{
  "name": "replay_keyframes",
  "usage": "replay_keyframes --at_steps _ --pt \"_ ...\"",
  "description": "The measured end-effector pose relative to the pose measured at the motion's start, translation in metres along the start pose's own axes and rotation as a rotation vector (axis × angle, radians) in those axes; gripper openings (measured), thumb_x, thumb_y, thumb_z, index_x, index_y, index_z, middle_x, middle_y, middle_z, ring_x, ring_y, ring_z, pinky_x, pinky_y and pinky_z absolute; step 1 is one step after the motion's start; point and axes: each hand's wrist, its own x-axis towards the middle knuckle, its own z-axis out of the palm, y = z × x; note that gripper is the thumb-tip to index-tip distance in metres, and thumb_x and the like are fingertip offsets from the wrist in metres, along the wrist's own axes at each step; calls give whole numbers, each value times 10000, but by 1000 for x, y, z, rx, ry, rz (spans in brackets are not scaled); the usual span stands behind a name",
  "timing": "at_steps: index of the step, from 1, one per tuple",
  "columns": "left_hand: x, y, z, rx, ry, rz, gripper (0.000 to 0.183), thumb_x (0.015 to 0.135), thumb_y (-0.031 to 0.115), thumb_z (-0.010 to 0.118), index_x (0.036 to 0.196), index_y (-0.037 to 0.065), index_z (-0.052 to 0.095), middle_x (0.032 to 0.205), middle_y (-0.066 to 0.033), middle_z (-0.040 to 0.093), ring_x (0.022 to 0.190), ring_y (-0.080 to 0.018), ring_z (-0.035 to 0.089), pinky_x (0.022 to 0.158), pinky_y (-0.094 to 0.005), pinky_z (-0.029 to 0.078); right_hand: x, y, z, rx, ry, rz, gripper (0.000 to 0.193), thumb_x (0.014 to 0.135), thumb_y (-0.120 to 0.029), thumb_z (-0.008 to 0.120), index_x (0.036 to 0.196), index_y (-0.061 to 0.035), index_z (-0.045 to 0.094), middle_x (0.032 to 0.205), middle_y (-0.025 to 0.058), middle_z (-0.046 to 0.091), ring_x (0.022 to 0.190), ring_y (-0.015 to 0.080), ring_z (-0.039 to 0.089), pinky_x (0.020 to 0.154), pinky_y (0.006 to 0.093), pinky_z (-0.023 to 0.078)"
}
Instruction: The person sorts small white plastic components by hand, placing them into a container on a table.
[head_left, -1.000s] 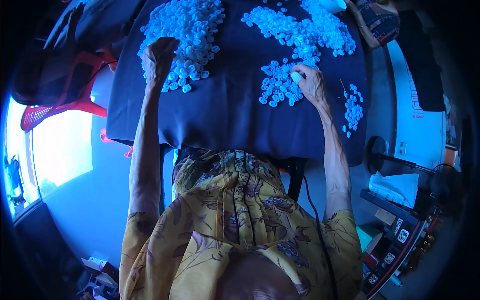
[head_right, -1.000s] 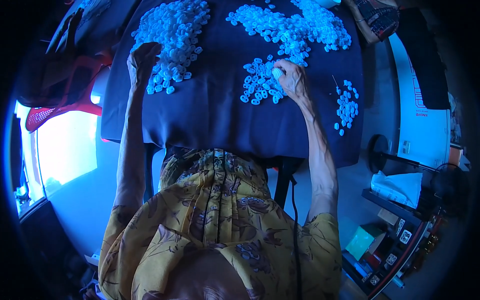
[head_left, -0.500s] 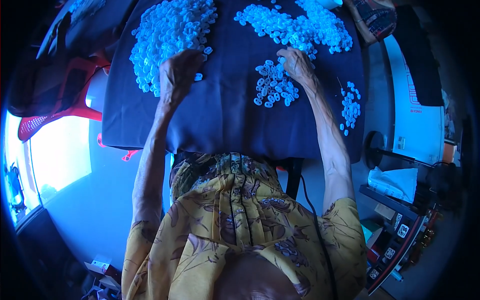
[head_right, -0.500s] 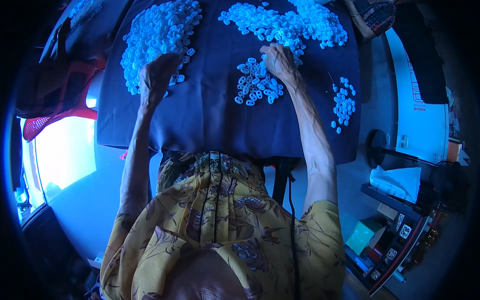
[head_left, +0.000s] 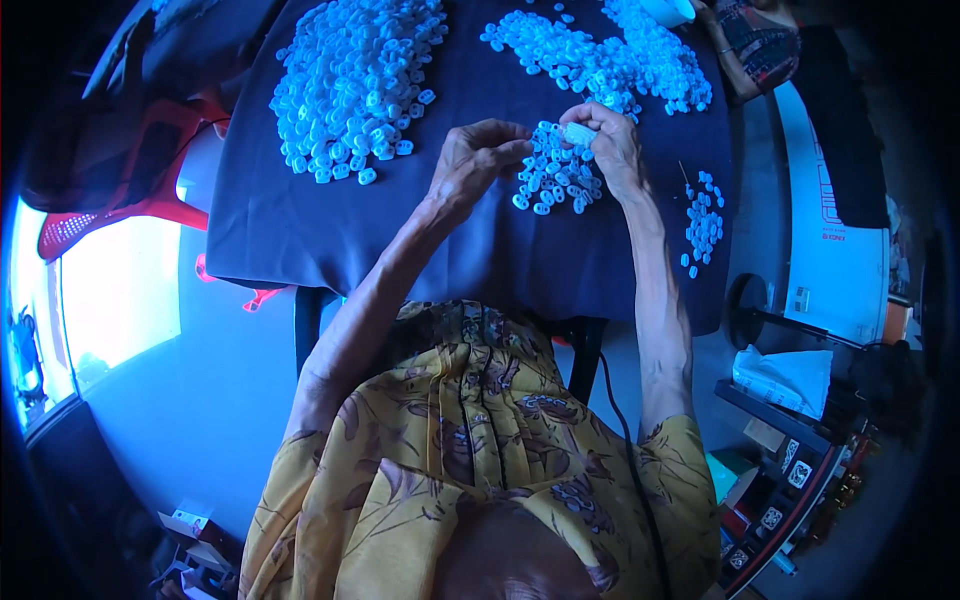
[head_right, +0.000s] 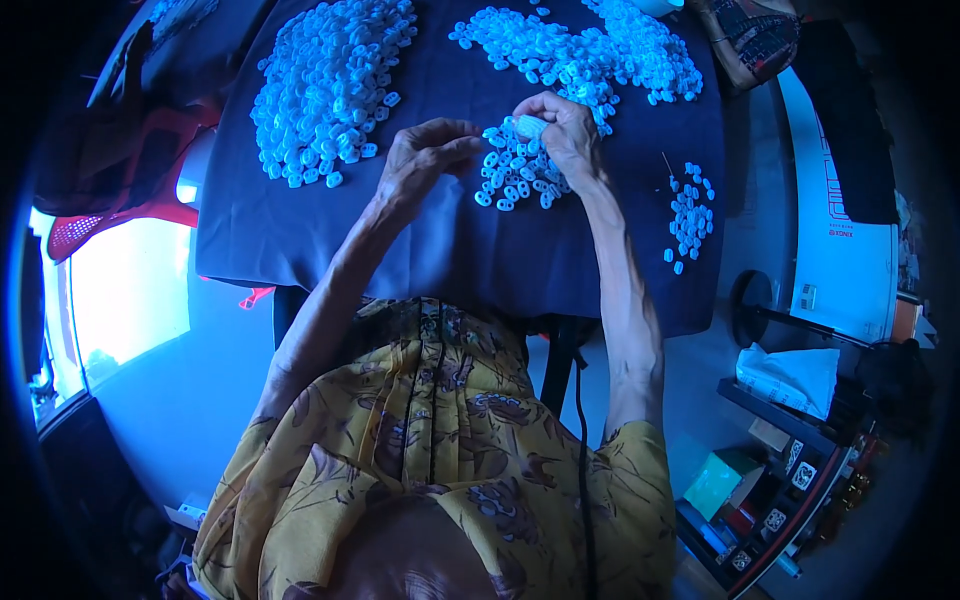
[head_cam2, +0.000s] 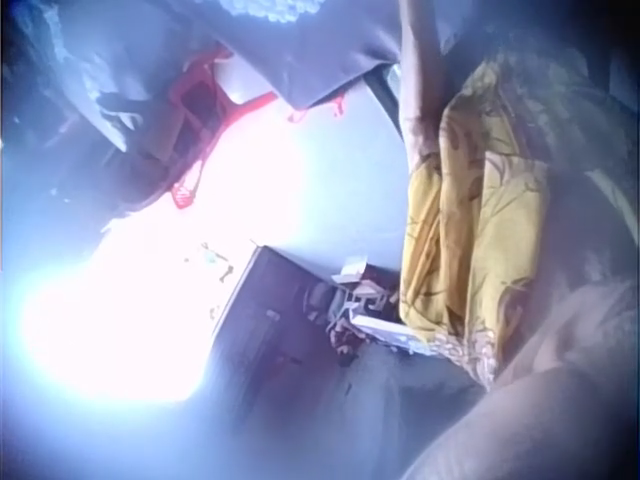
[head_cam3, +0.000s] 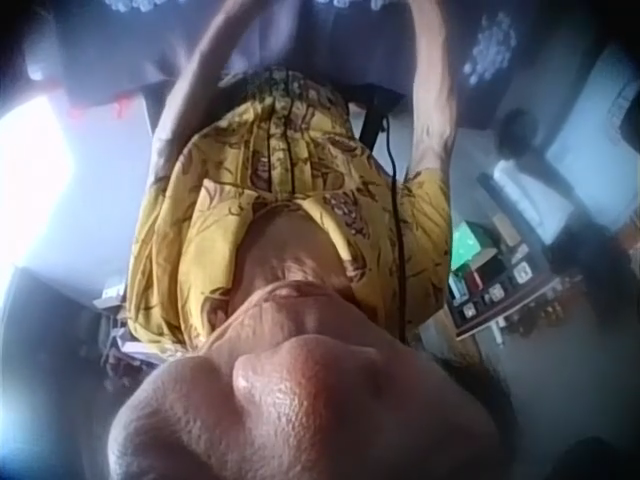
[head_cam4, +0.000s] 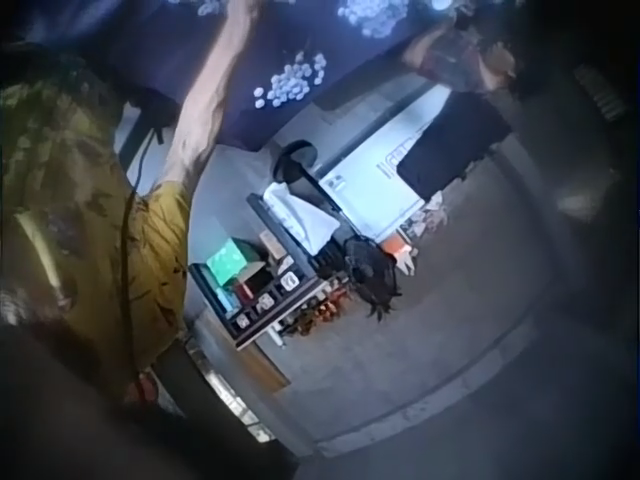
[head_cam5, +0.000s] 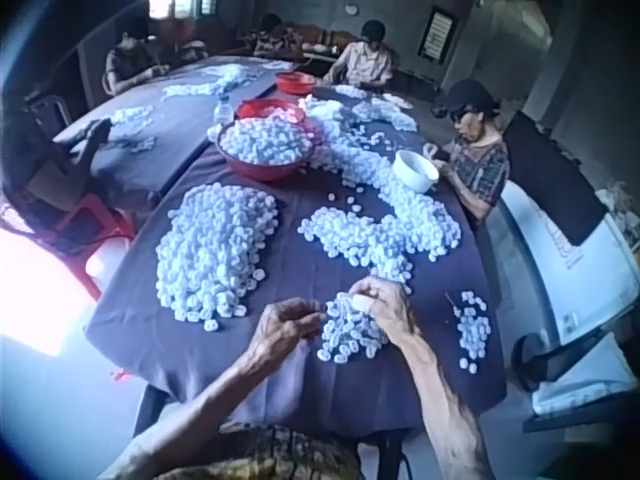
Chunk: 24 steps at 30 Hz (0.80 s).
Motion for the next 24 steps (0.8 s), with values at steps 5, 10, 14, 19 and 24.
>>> replay_keyframes --at_steps 5,10,14,19,24 --pt "-4 1 9 -285 -43 -38 214 765 172 634 918 25 601 768 -41 606 688 -102 562 644 -246 460 -17 -30 19 21 -36 -118 176 755 -115 531 877 5 574 751 29 581 690 63 533 626 187 418" --pt "-10 4 11 -374 20 -38 177 750 140 642 869 15 605 729 -42 597 647 -100 555 594 -231 457 -24 -43 28 -80 2 -185 128 752 -32 535 866 -6 587 760 39 610 693 70 554 613 204 436" --pt "-13 1 11 -450 22 -70 180 760 163 634 858 15 600 723 -37 590 649 -96 553 601 -224 453 -26 -45 30 -79 6 -161 122 754 -22 540 865 -10 590 760 36 608 692 71 553 615 207 438" --pt "-14 0 9 -470 27 -49 169 779 164 598 852 13 587 746 -48 593 662 -104 562 616 -236 462 -24 -45 33 -57 -41 -131 136 760 -33 541 885 -10 591 755 27 599 688 63 547 616 202 438" --pt "-10 12 -1 -561 91 28 115 771 105 576 824 4 563 769 -88 603 662 -145 590 630 -268 486 -12 -35 21 -83 64 -173 164 746 -53 563 904 -32 601 757 24 599 667 64 538 602 199 436"
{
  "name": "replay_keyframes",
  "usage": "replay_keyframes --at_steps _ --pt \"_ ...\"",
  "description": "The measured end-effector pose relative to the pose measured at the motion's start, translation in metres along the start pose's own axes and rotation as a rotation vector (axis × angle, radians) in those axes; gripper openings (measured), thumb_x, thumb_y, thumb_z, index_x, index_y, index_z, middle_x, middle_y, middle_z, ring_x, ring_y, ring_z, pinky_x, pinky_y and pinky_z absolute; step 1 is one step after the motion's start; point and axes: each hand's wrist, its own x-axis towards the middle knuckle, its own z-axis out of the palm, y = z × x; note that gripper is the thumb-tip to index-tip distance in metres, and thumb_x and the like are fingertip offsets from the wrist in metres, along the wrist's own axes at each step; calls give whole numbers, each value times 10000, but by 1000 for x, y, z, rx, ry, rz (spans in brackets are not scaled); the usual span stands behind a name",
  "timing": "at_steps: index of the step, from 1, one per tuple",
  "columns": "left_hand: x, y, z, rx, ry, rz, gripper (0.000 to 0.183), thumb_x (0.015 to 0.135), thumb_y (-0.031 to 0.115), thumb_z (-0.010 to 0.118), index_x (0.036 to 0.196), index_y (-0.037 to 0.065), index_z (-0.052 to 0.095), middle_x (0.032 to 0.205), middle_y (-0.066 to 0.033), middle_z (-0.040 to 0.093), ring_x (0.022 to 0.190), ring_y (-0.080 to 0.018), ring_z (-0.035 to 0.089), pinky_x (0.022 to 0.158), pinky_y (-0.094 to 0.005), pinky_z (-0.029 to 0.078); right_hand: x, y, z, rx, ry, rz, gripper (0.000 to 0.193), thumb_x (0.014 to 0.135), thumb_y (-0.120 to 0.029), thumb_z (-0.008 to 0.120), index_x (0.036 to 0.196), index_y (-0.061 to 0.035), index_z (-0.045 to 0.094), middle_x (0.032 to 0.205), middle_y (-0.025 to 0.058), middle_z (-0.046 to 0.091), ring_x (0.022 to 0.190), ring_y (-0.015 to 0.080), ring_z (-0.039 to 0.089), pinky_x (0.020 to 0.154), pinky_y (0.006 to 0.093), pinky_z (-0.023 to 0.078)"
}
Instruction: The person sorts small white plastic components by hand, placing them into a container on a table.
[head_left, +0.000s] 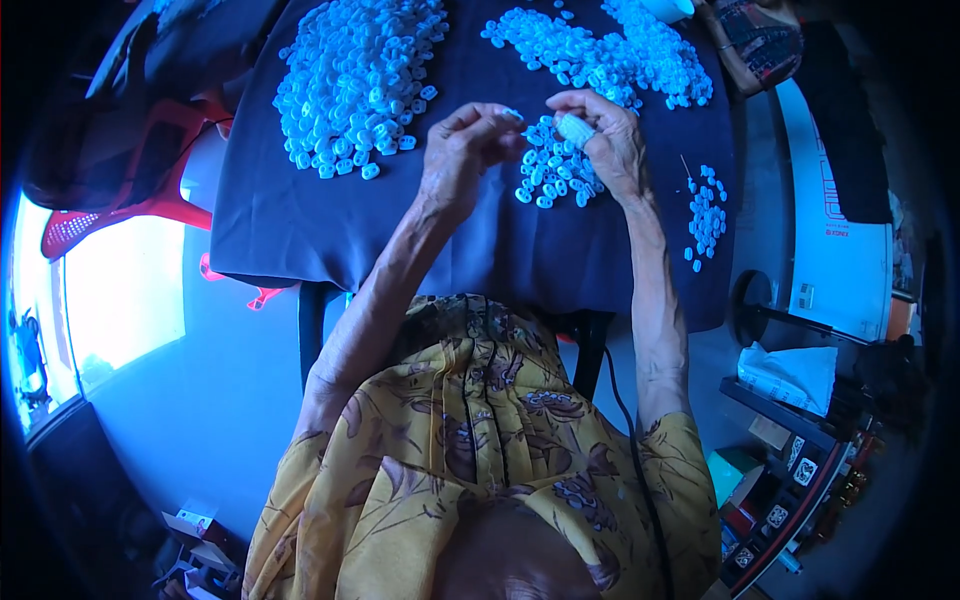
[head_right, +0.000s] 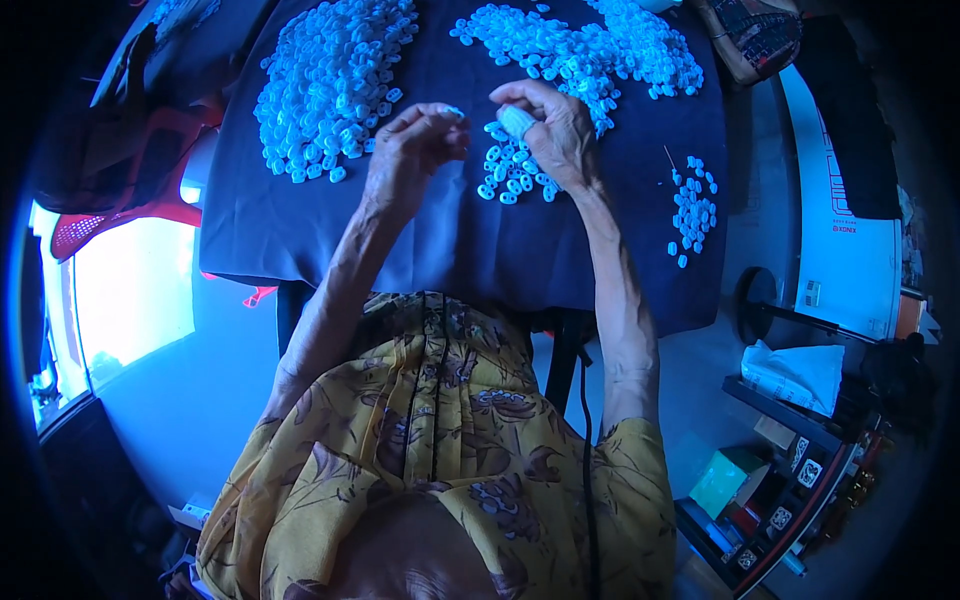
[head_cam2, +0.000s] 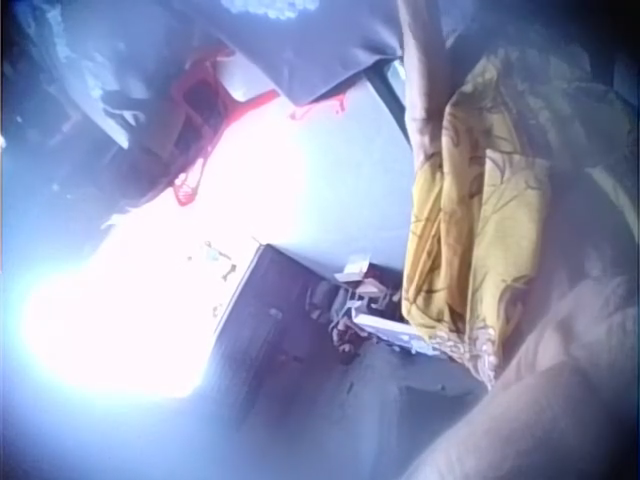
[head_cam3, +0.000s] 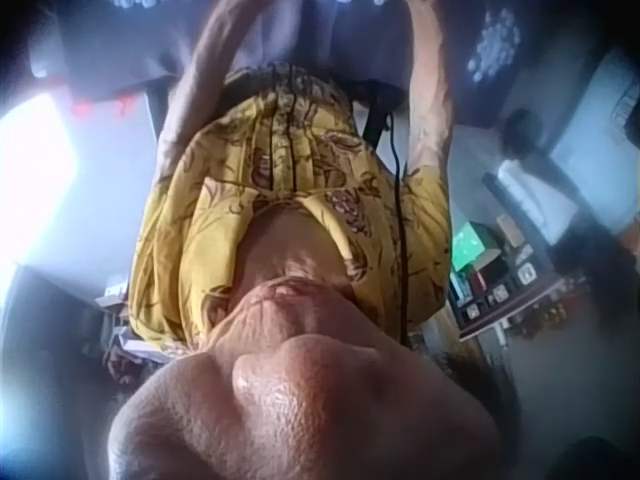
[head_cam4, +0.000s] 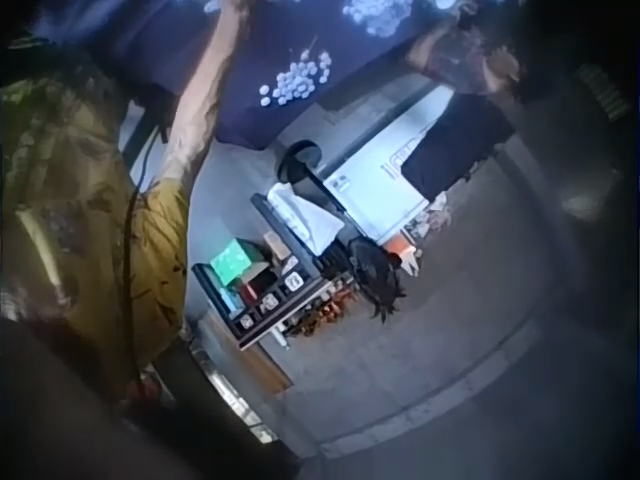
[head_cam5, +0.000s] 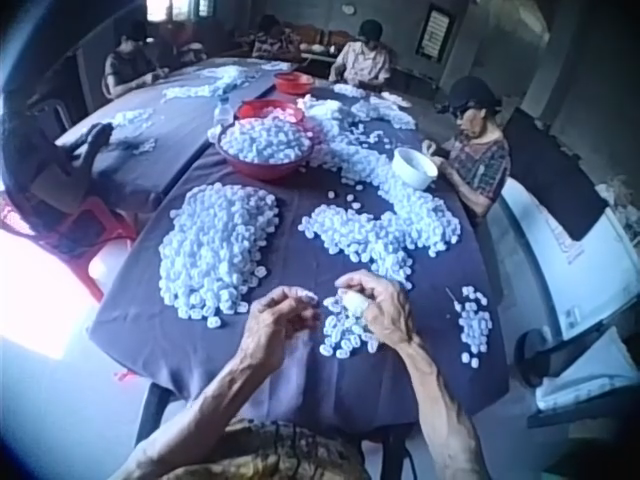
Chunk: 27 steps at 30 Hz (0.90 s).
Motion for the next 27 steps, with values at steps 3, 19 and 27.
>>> replay_keyframes --at_steps 3,19,27 --pt "2 6 -4 -13 32 24 108 768 98 580 815 4 559 767 -106 608 646 -156 596 627 -277 494 3 27 -7 -259 53 -84 140 722 -29 547 846 -36 611 736 69 597 650 137 570 575 250 445" --pt "3 0 -13 49 69 17 119 778 119 594 826 12 574 745 -86 610 631 -138 588 614 -274 493 -2 70 2 -761 -141 -233 205 645 34 513 796 -72 603 680 139 530 632 307 554 547 386 436" --pt "3 -5 -12 72 68 -2 125 777 122 594 832 12 573 747 -84 609 628 -130 585 619 -272 492 -17 70 -8 -755 -221 -253 232 632 71 480 791 -38 608 700 132 528 658 284 554 582 350 447"
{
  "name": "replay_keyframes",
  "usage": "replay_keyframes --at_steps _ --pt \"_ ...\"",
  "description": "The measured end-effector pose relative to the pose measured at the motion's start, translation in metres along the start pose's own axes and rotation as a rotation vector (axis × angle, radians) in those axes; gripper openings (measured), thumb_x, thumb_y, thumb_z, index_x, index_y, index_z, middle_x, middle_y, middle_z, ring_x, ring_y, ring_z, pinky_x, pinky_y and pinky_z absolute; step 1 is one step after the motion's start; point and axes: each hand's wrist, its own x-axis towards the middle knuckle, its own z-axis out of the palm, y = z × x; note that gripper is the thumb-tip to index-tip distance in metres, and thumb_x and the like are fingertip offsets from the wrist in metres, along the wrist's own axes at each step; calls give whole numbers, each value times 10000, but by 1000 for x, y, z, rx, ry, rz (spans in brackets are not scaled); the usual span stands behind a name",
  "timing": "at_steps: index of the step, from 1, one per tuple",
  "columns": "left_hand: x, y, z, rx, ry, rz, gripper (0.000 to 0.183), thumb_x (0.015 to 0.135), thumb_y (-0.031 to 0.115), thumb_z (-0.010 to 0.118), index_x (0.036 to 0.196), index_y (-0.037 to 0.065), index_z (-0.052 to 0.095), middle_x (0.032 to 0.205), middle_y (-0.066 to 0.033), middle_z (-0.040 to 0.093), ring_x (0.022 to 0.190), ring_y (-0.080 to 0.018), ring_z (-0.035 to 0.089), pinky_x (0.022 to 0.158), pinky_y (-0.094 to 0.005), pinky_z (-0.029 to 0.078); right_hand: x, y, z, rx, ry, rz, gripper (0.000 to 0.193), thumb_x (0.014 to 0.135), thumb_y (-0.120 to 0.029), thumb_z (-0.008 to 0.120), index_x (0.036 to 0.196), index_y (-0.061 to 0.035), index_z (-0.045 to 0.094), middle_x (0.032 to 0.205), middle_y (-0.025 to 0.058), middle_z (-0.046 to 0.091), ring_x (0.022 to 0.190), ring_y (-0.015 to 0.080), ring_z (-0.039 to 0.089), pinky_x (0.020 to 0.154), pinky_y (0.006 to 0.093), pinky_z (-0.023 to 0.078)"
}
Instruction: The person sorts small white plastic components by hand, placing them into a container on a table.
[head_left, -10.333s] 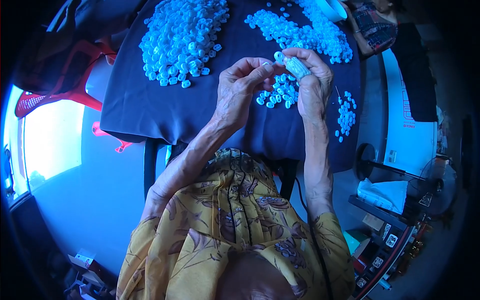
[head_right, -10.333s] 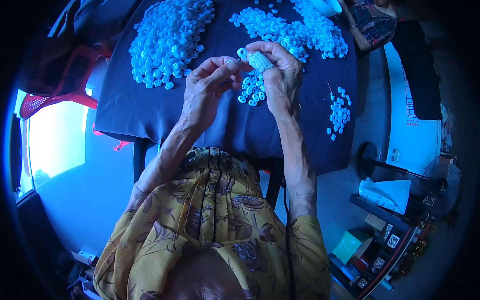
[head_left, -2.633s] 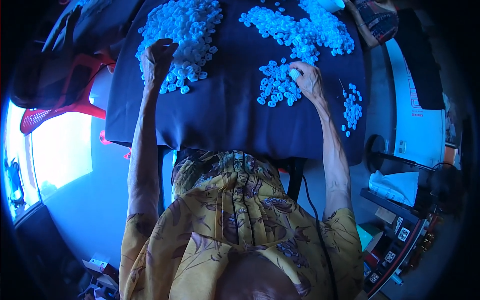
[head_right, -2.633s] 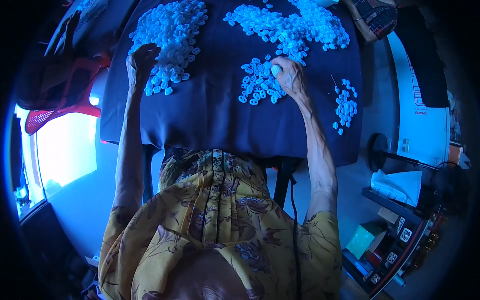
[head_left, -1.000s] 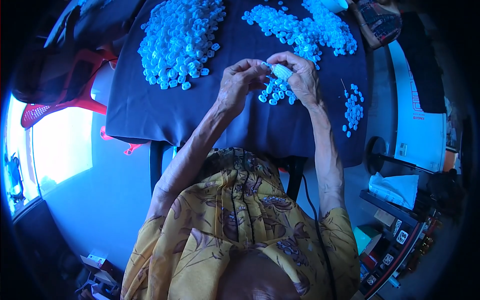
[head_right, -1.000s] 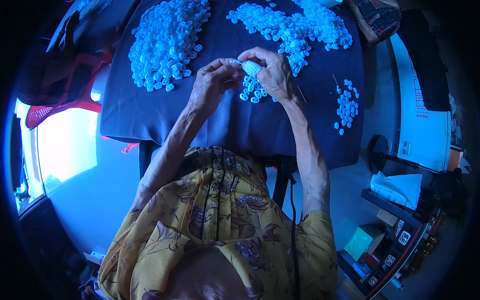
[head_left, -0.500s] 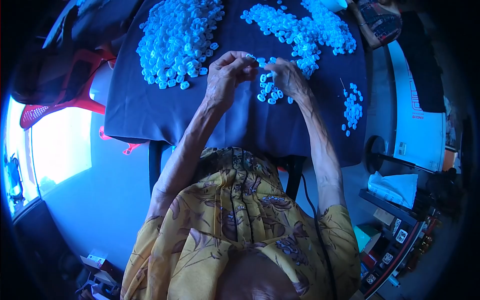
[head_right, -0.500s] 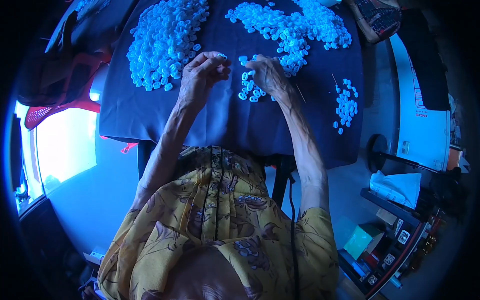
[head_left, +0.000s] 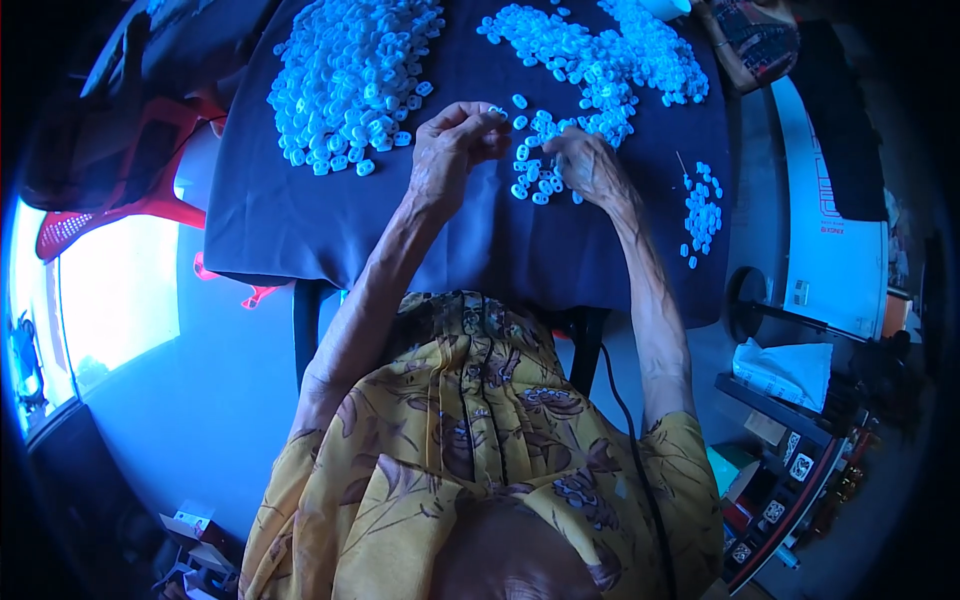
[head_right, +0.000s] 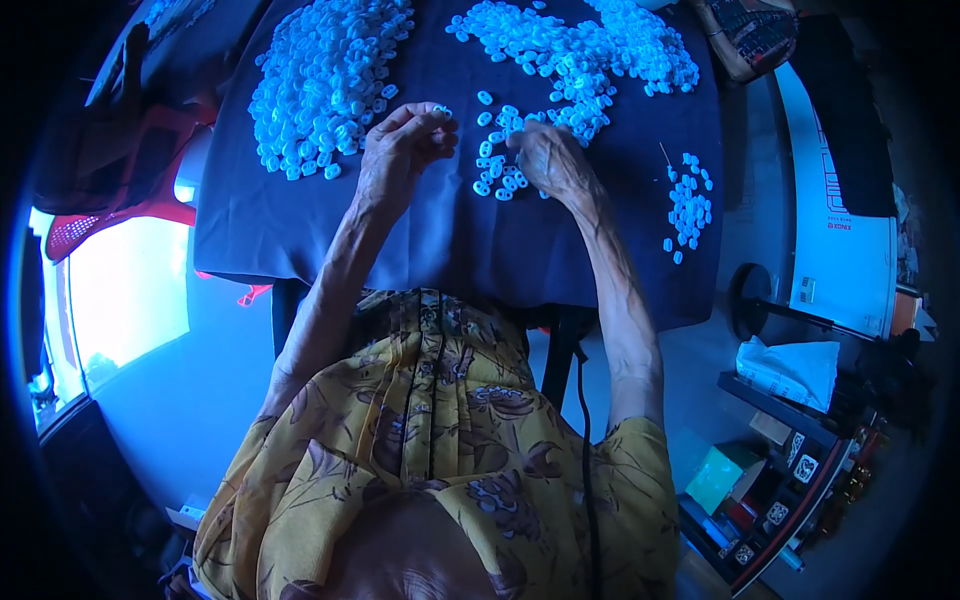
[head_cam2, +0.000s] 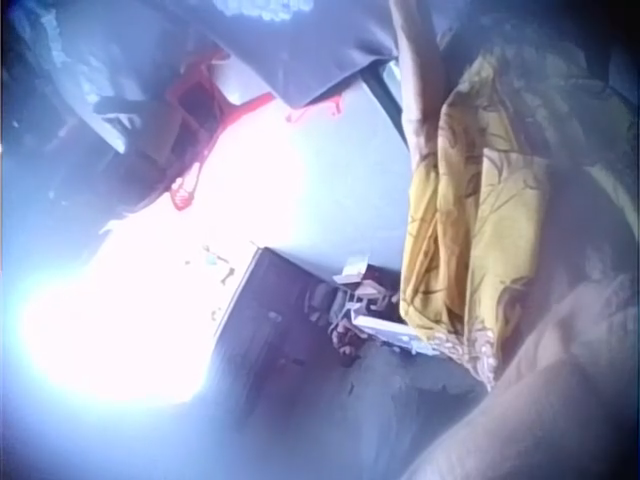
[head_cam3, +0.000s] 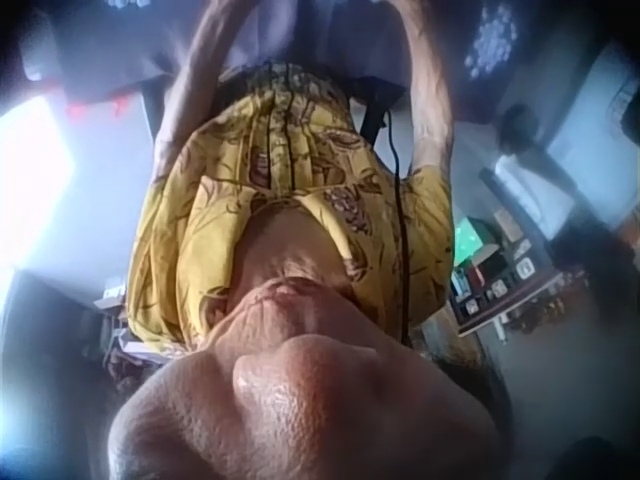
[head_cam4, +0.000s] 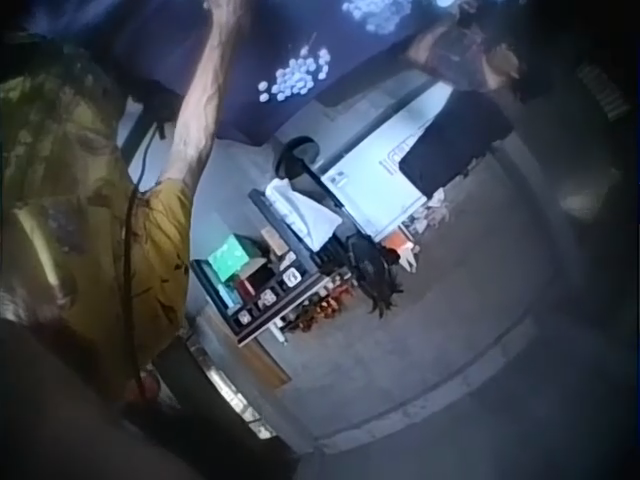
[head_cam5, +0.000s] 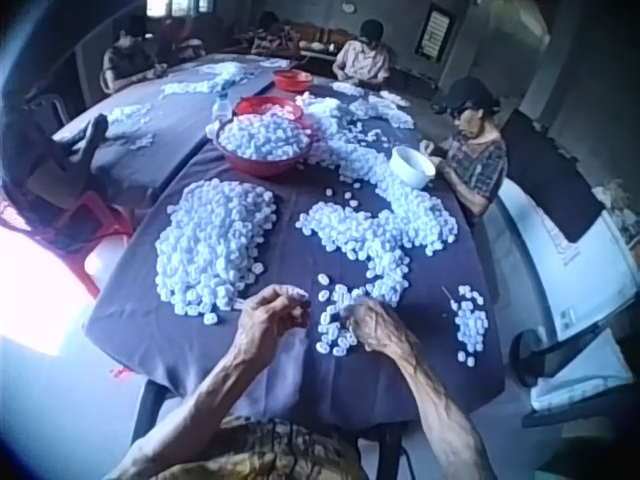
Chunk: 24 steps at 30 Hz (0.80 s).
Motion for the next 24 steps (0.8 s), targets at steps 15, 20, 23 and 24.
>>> replay_keyframes --at_steps 15,20,23,24 --pt "-1 -2 4 27 -60 -33 126 809 125 542 870 15 552 807 -94 599 680 -147 579 657 -276 474 -3 1 -6 -166 -194 4 232 595 49 489 771 -42 611 760 126 566 722 303 563 644 391 445" --pt "-1 -3 -2 31 -37 -27 135 811 129 537 876 12 553 808 -94 601 680 -144 580 648 -269 479 21 28 7 46 137 -32 269 612 31 495 841 -55 607 896 151 595 886 317 561 768 375 460" --pt "1 -2 -3 -5 10 -24 127 773 128 596 818 13 568 737 -72 604 618 -126 569 615 -268 479 22 23 -16 81 97 64 296 620 29 457 867 -45 602 898 158 588 877 321 561 744 358 464" --pt "0 -3 -4 -7 12 -27 127 773 128 596 818 13 568 737 -72 604 618 -126 569 615 -268 479 18 20 -22 58 29 146 294 624 25 448 864 -45 604 893 158 586 870 320 562 729 361 461"
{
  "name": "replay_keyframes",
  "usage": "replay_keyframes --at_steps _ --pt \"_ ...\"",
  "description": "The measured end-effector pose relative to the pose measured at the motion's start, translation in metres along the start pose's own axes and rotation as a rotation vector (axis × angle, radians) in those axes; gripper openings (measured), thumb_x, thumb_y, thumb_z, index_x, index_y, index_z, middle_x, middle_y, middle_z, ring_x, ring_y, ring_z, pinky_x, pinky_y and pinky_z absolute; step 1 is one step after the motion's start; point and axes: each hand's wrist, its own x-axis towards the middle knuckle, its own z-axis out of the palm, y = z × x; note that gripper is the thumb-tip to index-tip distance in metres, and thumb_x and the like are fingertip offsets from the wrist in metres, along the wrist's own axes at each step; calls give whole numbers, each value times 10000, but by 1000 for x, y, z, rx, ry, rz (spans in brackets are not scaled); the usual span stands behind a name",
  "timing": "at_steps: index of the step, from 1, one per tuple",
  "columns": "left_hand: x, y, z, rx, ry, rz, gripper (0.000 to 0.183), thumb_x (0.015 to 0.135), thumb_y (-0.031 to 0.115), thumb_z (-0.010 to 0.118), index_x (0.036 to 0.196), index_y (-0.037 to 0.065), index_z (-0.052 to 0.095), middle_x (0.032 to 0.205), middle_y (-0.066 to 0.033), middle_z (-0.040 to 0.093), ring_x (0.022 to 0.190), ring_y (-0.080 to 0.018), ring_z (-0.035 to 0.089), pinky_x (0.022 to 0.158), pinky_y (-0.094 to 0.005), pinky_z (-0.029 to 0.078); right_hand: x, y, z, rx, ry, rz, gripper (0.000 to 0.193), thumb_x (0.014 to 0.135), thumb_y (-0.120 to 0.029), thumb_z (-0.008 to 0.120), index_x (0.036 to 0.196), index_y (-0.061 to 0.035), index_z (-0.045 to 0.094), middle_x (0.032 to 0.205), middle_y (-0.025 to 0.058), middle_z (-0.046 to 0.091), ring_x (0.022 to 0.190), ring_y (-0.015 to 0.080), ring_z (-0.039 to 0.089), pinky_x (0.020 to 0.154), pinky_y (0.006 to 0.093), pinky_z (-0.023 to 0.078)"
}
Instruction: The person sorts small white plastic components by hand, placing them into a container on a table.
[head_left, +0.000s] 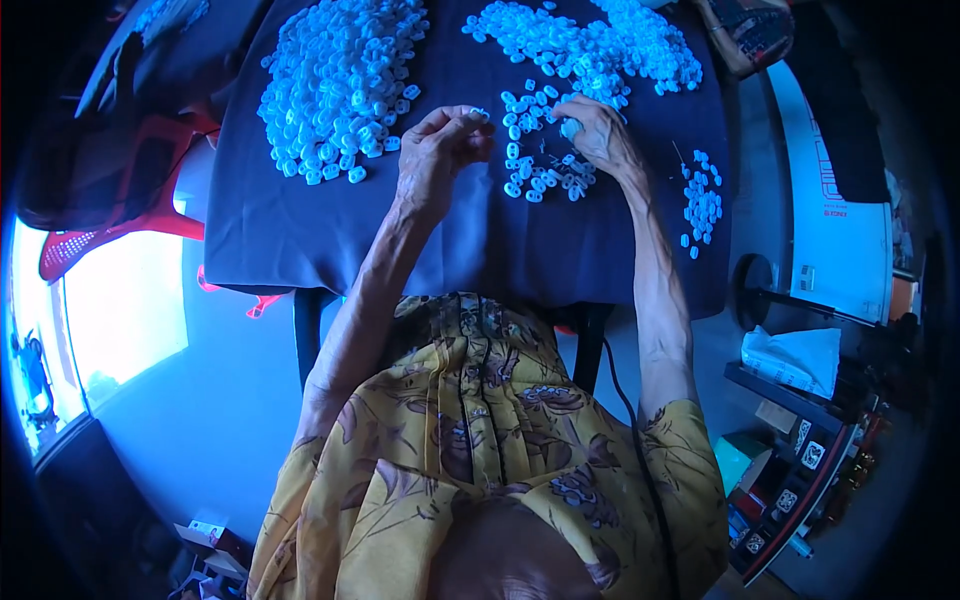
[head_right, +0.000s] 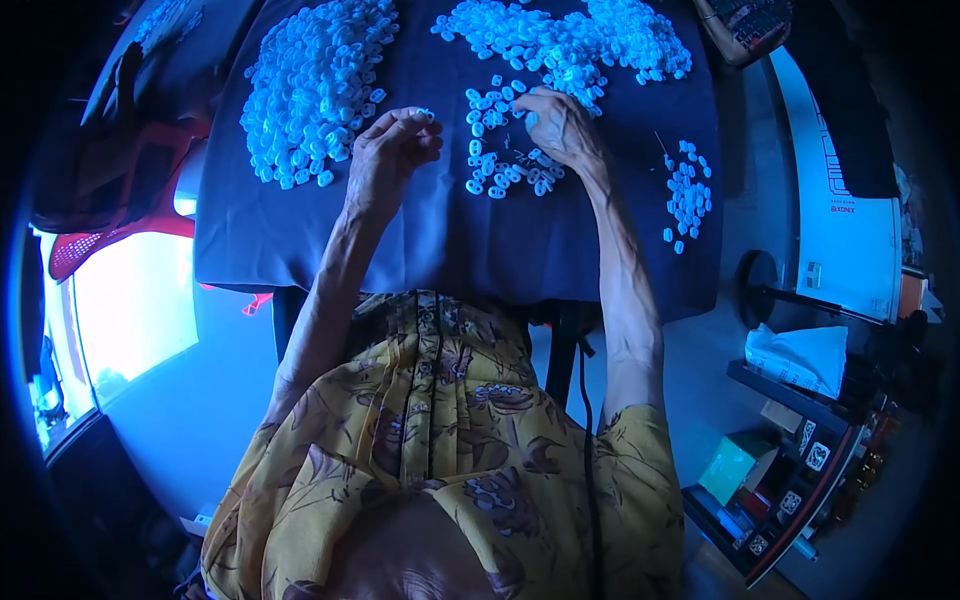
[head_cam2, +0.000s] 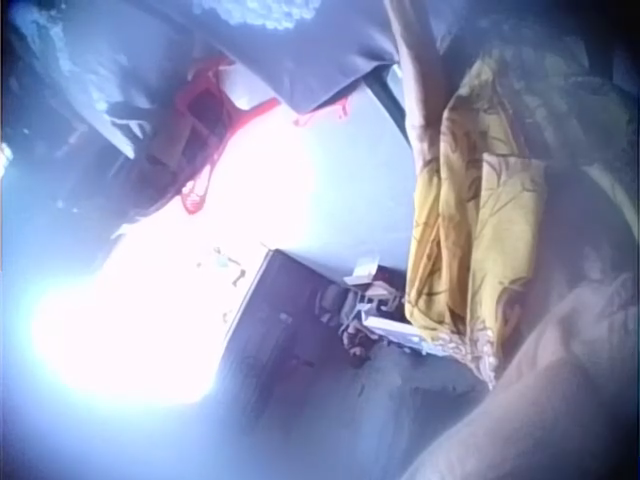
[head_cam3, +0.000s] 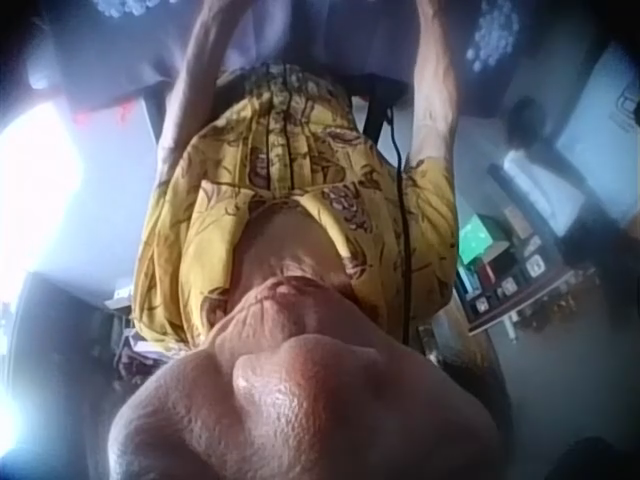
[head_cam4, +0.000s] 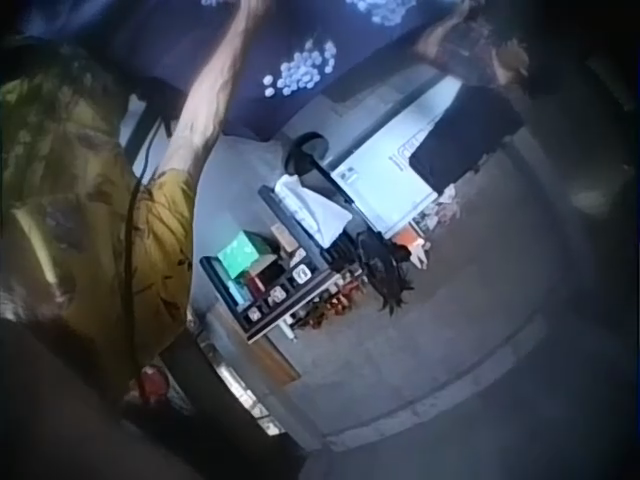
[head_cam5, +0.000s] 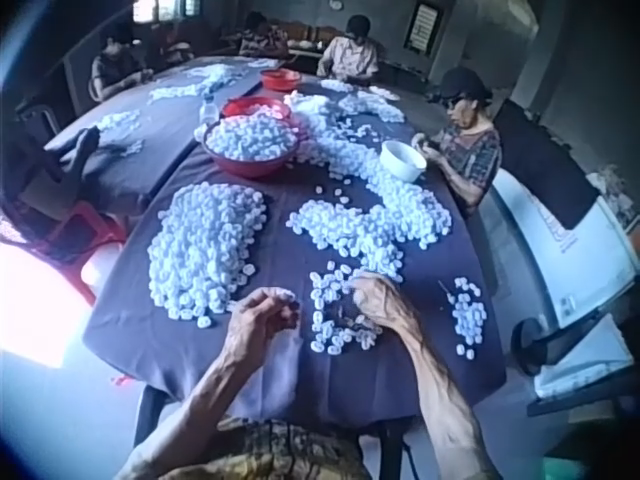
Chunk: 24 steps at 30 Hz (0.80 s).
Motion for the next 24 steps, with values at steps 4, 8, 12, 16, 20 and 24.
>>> replay_keyframes --at_steps 4,8,12,16,20,24 --pt "-2 0 4 24 -33 -8 132 776 135 590 827 16 566 747 -69 607 626 -124 572 618 -263 476 -21 -4 3 -24 -80 89 265 648 57 444 836 -28 611 808 149 563 777 310 559 676 353 449" --pt "-4 1 5 33 -28 -17 132 780 139 587 826 17 567 750 -65 606 636 -123 574 621 -262 477 -32 -11 3 -48 -135 91 246 642 34 456 811 -30 623 782 168 576 764 320 571 674 367 451" --pt "-4 0 5 35 -37 -10 129 781 136 585 828 17 570 749 -63 605 638 -122 574 623 -261 477 -38 -8 2 -144 -152 79 232 657 11 472 826 -29 624 782 181 588 749 328 583 675 381 457" --pt "-4 -3 7 60 -44 -16 131 784 140 581 833 18 572 748 -62 606 643 -122 574 628 -264 477 -35 3 7 -108 -60 166 212 673 -4 483 836 -24 617 782 198 586 747 326 586 665 381 460" --pt "-4 -4 6 84 -32 -26 139 784 147 581 833 18 572 750 -62 607 647 -123 576 633 -269 477 -23 2 15 -83 42 123 162 673 -12 509 803 -16 605 708 194 585 678 327 593 600 389 464" --pt "-4 -2 6 84 -17 -39 137 784 147 582 829 19 571 750 -62 607 650 -124 578 634 -269 477 -17 9 21 -79 60 117 138 688 -20 563 824 -16 585 667 184 572 645 322 587 563 376 448"
